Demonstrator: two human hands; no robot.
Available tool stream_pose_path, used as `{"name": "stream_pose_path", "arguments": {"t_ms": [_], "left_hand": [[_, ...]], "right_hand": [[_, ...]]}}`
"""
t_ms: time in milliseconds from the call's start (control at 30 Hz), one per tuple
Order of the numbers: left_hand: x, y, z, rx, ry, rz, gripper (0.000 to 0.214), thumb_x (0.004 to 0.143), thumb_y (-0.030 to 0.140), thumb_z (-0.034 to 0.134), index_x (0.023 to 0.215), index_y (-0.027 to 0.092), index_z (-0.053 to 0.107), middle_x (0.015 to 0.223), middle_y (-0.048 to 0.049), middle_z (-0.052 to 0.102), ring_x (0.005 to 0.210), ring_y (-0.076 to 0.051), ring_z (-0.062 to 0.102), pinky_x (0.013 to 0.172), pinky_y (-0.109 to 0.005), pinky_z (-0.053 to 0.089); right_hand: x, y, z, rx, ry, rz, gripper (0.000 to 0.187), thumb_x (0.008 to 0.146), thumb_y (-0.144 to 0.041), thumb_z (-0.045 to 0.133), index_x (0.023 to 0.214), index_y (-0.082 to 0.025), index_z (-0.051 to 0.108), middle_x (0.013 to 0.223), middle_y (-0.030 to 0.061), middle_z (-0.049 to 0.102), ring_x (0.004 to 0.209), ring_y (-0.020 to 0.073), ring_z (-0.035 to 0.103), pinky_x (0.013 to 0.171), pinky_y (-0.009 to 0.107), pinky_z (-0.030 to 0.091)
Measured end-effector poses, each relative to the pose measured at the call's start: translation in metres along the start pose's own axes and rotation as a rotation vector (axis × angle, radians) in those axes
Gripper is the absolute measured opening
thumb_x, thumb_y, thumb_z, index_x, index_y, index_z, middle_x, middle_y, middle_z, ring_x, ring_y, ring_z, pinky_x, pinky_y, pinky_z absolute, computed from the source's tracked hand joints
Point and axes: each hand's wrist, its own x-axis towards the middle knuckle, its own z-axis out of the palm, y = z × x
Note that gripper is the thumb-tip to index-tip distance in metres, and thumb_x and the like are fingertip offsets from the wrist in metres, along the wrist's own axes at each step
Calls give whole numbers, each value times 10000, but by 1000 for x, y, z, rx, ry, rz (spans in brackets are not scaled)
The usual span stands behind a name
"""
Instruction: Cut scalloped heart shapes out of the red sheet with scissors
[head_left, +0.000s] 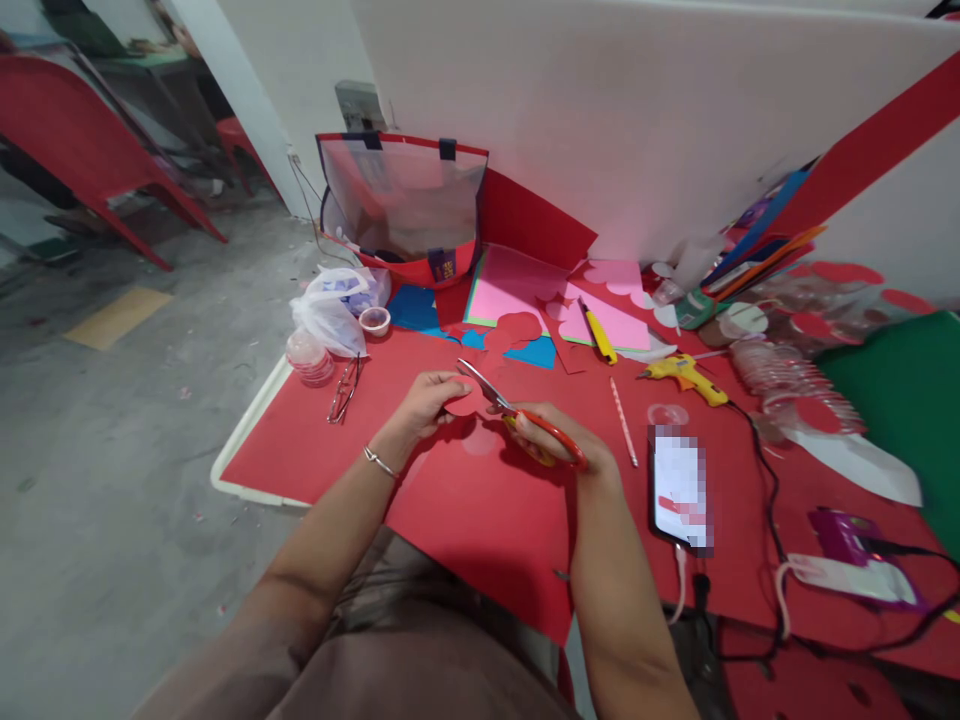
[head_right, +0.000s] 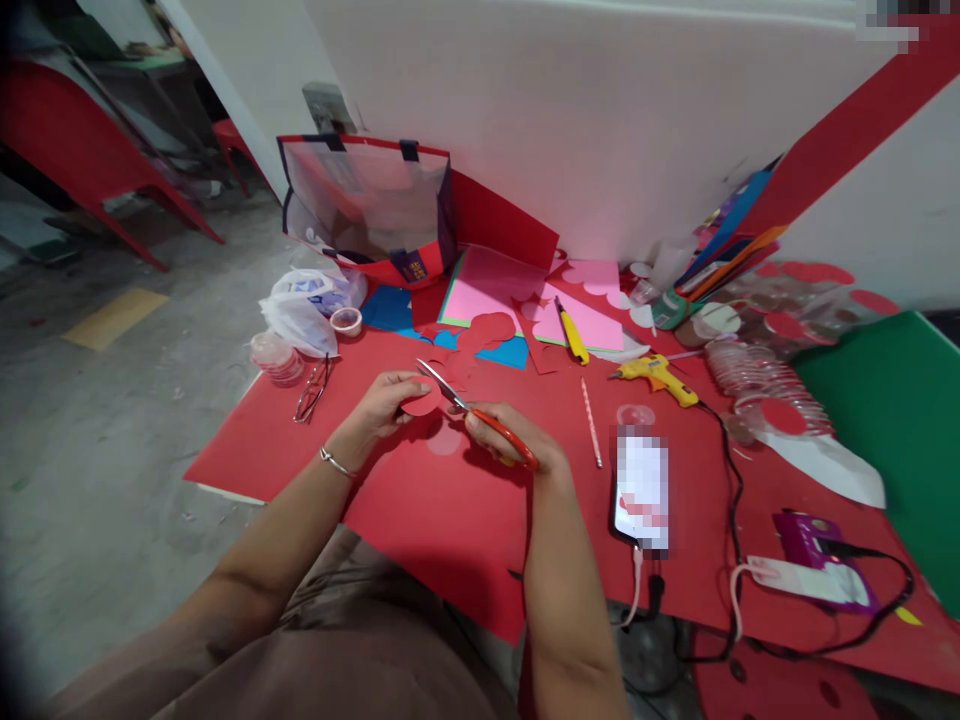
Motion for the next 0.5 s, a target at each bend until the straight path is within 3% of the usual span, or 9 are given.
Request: {"name": "stream_pose_path", "arguments": {"t_ms": [133,500], "left_hand": [[0,1,0,6,13,-13,275,652,346,840,720,110,715,502,18,564,339,-55,389,324,-208,217],[1,-2,-2,3,19,-2,271,661,346,855,706,122,710,496,37,529,337,-51,381,313,-197,231]], "right_hand": [[0,-2,1,-9,4,-2,625,1020,-699,515,1279,-159,694,686,-38,465,537,109,408,467,229,331],[0,-6,4,50,46,23,552,955,-705,616,960,-158,695,686,-36,433,564,97,363,477,222,281]]}}
